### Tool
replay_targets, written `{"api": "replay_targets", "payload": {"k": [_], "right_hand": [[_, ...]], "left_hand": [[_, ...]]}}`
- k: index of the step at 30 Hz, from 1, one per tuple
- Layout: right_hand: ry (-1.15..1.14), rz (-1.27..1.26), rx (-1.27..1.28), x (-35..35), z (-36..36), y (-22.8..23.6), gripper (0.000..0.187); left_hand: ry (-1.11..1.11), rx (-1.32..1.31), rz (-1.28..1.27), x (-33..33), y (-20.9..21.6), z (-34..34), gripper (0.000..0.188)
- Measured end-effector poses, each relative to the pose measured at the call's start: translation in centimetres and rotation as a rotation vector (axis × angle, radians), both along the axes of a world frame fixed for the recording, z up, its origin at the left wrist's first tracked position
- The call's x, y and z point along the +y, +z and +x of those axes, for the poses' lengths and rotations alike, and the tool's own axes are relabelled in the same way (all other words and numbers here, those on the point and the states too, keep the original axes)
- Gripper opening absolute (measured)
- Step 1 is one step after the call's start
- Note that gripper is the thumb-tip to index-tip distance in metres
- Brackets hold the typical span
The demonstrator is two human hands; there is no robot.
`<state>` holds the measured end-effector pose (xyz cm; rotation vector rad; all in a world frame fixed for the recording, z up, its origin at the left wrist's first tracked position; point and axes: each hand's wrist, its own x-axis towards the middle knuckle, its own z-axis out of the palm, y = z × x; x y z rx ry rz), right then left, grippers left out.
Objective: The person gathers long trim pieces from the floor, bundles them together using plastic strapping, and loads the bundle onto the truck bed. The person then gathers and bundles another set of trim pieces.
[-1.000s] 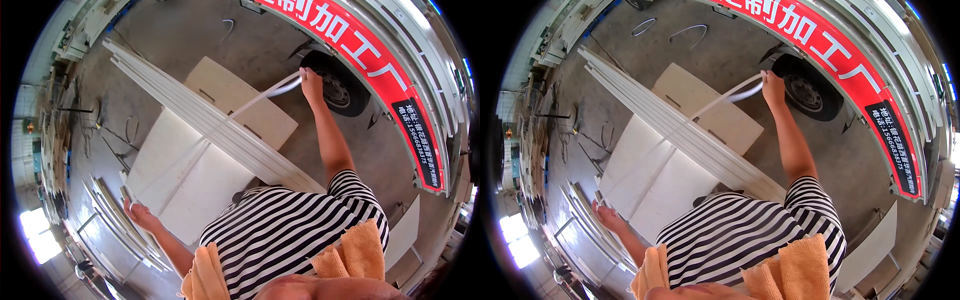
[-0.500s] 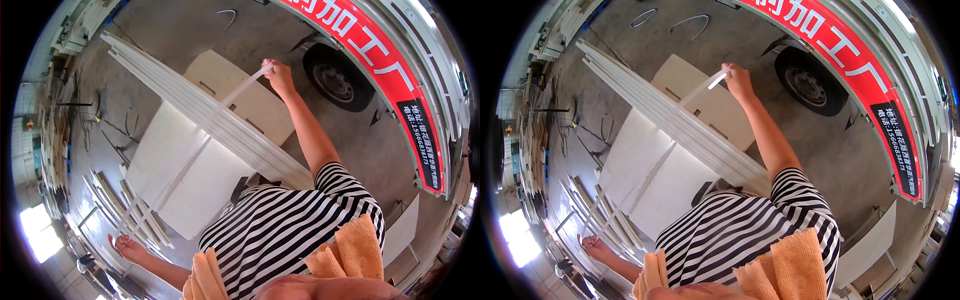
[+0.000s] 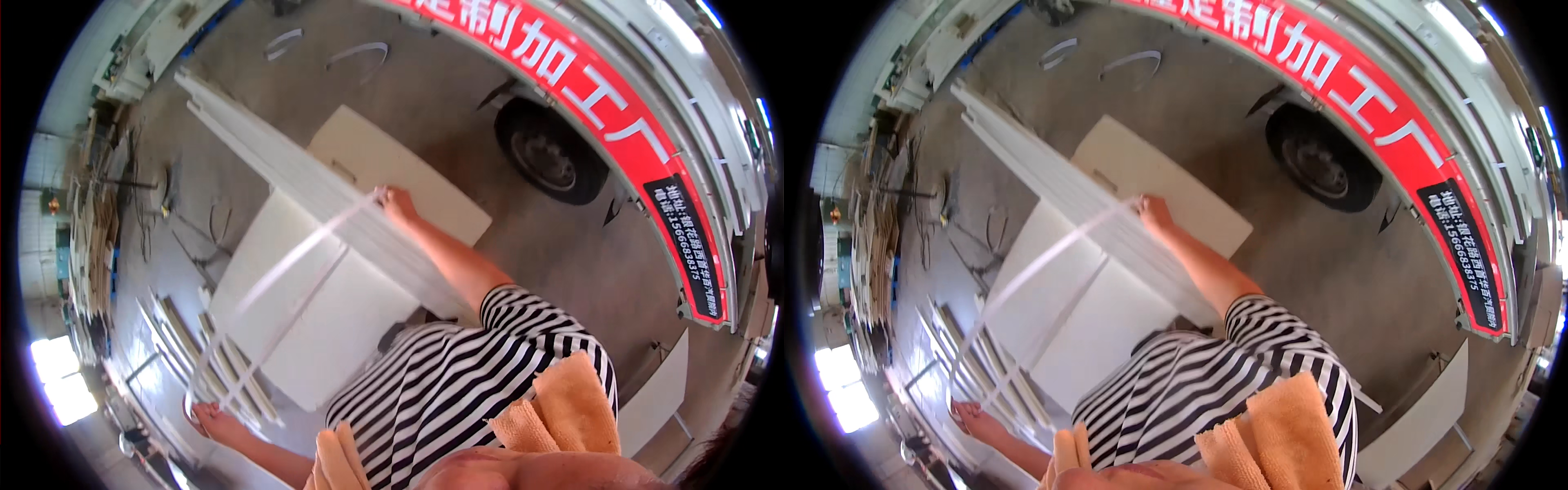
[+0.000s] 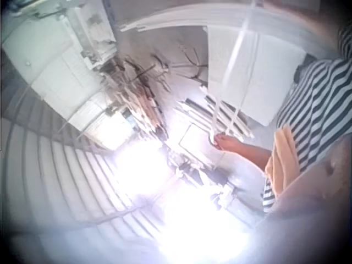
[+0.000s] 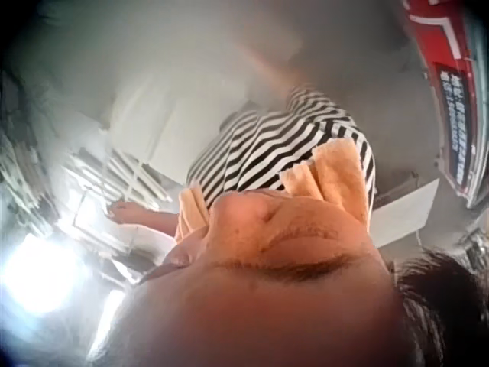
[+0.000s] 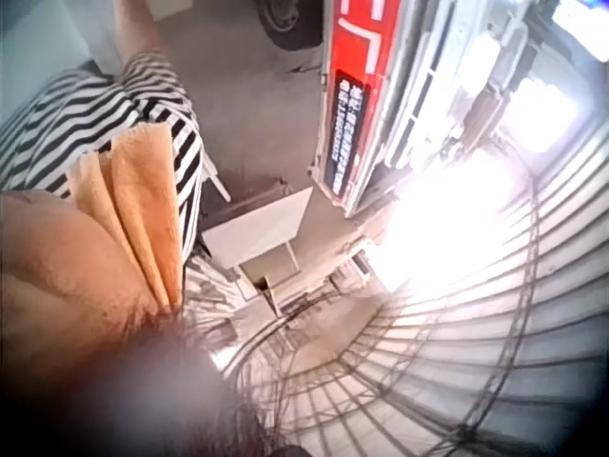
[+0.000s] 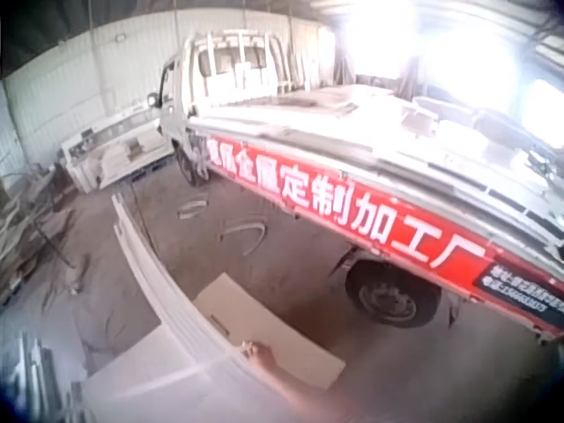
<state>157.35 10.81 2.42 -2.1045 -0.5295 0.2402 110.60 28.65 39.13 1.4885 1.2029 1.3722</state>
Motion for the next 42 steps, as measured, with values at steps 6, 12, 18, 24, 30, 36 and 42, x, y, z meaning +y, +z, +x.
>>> {"api": "replay_targets", "payload": {"k": [6,12,18,24,30,36,42], "right_hand": [[0.034,-0.023,-0.108,-4.7,-5.4,5.1,0.076],[0.359,-0.528,-0.153,-15.9,-14.6,10.6,0.11],[0.331,-0.704,-0.215,-16.5,-17.0,8.4,0.116],[0.279,-0.804,-0.202,-16.0,-17.5,9.6,0.116],[0.247,-0.769,-0.032,-15.4,-17.4,11.8,0.119],[0.231,-0.742,-0.07,-15.8,-17.9,9.1,0.122],[0.205,-0.677,-0.102,-16.2,-18.9,6.8,0.136]], "left_hand": [[0.043,0.064,0.02,-1.3,-1.0,2.1,0.03],[-0.153,0.214,0.048,1.1,-6.6,5.0,0.03],[-0.547,0.28,-0.114,0.4,-12.9,12.1,0.035],[-0.899,0.483,0.08,-3.4,-18.1,16.5,0.059],[-0.981,0.578,-0.238,-5.9,-23.2,12.4,0.051],[-1.151,0.939,-0.425,-1.6,-41.1,4.9,0.061],[-1.151,1.233,-0.25,-3.4,-41.8,2.8,0.066]]}}
